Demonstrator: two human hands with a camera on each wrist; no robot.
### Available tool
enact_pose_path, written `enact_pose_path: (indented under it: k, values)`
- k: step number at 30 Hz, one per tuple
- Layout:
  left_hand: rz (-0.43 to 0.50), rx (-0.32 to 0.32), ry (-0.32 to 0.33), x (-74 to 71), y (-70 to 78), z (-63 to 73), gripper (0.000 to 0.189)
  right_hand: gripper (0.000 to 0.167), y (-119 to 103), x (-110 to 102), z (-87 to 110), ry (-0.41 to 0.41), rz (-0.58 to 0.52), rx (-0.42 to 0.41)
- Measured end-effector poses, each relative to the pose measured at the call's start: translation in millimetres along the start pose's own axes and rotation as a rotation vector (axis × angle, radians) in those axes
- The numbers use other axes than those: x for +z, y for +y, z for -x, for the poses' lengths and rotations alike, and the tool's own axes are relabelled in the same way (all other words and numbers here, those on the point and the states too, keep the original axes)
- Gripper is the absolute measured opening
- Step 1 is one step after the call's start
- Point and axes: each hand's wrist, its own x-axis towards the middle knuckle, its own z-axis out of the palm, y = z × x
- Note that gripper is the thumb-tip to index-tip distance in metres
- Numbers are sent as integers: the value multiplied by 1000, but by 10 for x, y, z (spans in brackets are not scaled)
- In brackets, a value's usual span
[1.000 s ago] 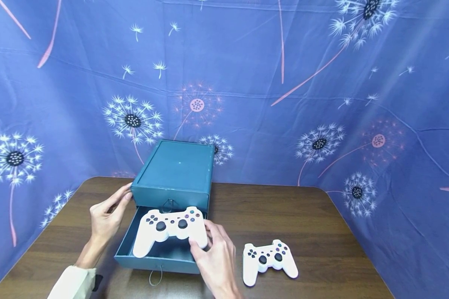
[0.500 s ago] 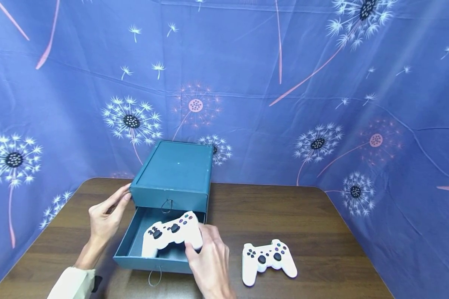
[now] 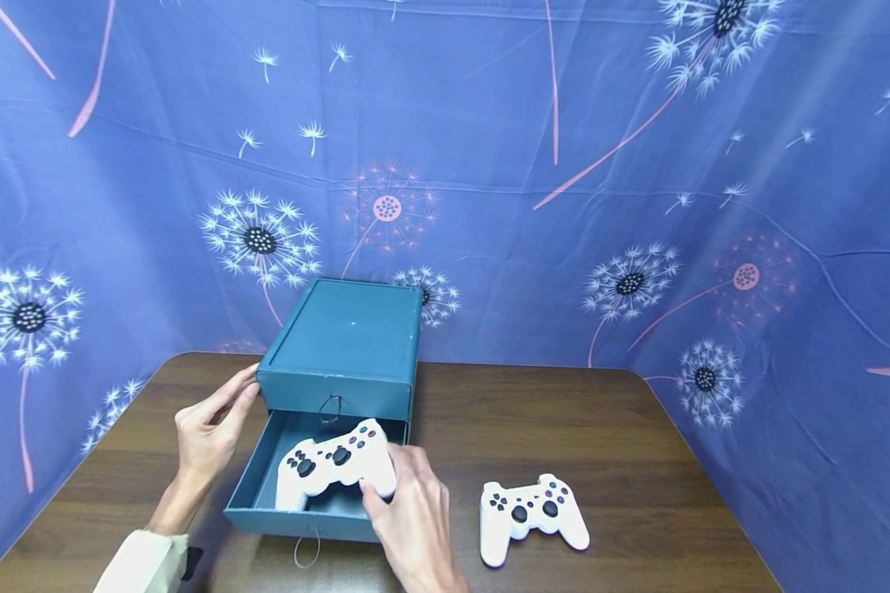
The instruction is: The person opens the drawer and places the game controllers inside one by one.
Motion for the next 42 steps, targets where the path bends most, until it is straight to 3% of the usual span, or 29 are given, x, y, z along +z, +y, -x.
enact_pose_path:
  k: [11, 20, 24, 27, 31, 34, 37, 39, 42]
  values:
    - [0, -5, -3, 3, 36, -10, 48, 47, 34, -17, 13, -25, -4, -39]
    - [-5, -1, -1, 4, 64, -20, 46, 38, 95, -20, 10, -8, -3, -97]
    - [-4, 0, -1, 1, 84, -28, 46, 33, 146, -19, 35, 27, -62, -143]
    - [-1, 0, -4, 2, 109, -38, 46, 30, 212, -13, 60, 108, -158, -306]
    - [4, 0, -6, 6, 152, -56, 46, 21, 278, 4, 106, 217, -301, -609]
    - [7, 3, -5, 8, 186, -73, 45, 20, 262, 19, 134, 244, -395, -805]
    - [5, 6, -6, 8, 186, -75, 45, 19, 262, 74, 206, 159, -457, -885]
    - [4, 6, -6, 9, 163, -68, 45, 21, 265, 112, 270, 54, -459, -869]
    - [0, 1, -8, 11, 98, -44, 45, 30, 302, 183, 372, -125, -454, -781]
